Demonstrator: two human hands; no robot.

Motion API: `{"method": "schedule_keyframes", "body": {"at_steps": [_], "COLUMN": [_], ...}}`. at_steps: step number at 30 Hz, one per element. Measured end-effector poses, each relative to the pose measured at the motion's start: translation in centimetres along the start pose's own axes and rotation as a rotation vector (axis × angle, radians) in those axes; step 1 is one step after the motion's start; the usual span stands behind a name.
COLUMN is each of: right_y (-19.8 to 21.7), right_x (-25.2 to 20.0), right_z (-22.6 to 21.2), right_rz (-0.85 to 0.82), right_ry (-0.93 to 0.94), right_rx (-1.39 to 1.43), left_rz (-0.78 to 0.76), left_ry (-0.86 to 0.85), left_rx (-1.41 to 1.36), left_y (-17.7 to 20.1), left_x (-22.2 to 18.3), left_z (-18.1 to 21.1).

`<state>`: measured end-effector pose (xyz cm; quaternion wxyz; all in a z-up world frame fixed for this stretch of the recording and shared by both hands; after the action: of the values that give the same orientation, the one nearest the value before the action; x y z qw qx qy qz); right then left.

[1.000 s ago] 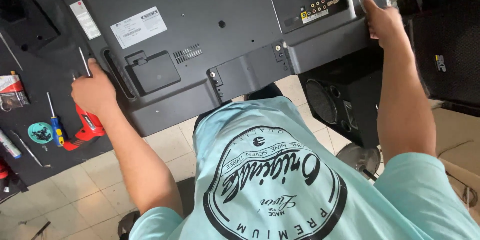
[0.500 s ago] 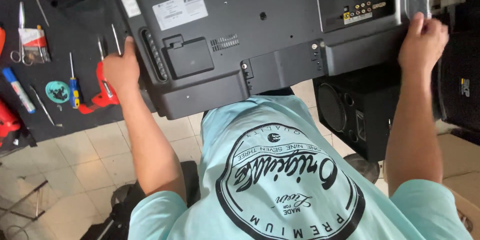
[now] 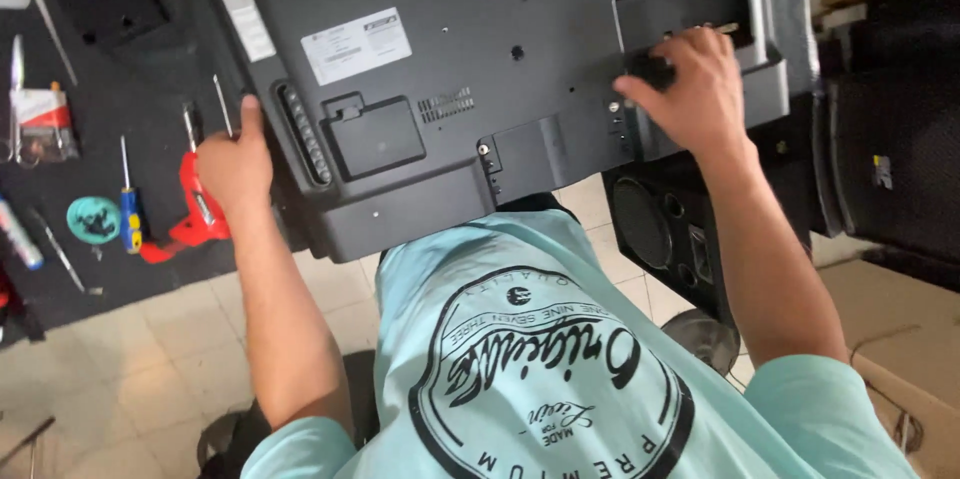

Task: Removing screws and prying open the back casing of a television set for repair.

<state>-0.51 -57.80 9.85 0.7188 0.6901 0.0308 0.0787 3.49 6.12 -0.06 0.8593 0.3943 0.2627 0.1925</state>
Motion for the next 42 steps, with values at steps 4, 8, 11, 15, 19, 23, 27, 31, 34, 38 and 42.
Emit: {"method": "schedule_keyframes", "body": {"at_steps": [4,8,11,15,19,23,27,31,34,38,42], "right_y": [2.4,1.2,-1.0,0.8,-1.1,-1.1,-4.9,-3.5,-2.0,-1.3,-3.1], "right_x": [0.6,-1.1,-1.9,-1.4,-2.5,-0.6,3.3,5.5,6.2,6.9,6.6], "right_z": [-2.8,-3.6,-3.3,-3.6,5.7,13.8,16.7,16.2,15.3,14.6,15.3], "right_rz": [-0.245,-0.284,-0.189,-0.098,0.125,0.022,-0.388,-0.445,-0.505,-0.544,-0.611], "right_ry": [-0.132,-0.186,-0.194,-0.199,-0.323,-0.488,-0.548,-0.53,-0.494,-0.481,-0.475], "right_rx": [0.114,-0.07,-0.096,0.046,0.126,0.025,0.039,-0.003,-0.08,-0.13,-0.257], "left_rz": [-0.049,-0.092,-0.115,-0.102,-0.074,-0.097,-0.081,0.055,0.215,0.349,0.353], "left_ry": [-0.01,-0.038,-0.041,-0.025,0.008,0.039,0.048,-0.042,-0.059,-0.034,0.015], "left_rx": [-0.058,-0.13,-0.178,-0.255,-0.267,-0.105,-0.021,-0.003,0.136,0.167,0.11], "left_y": [0.6,0.8,1.0,0.7,-0.1,0.2,0.2,-1.1,-2.0,-2.0,-1.7], "left_x": [-0.3,-0.1,0.1,0.9,1.4,0.9,0.7,0.4,-0.7,-1.5,-2.0], "left_z": [0.1,-1.0,-0.7,-1.7,-3.4,-2.5,-2.6,-3.1,-2.6,-1.4,-0.6]}}
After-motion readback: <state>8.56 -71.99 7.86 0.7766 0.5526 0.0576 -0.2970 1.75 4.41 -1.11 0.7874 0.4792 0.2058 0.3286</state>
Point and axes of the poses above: each hand's wrist, its own x-axis towards the middle knuckle, its own y-axis out of the back of the hand, z = x × y, the point moved 5 cm from there along x, towards the middle knuckle, and after that the axes turned 14 degrees about -x, right-handed, at the moved point
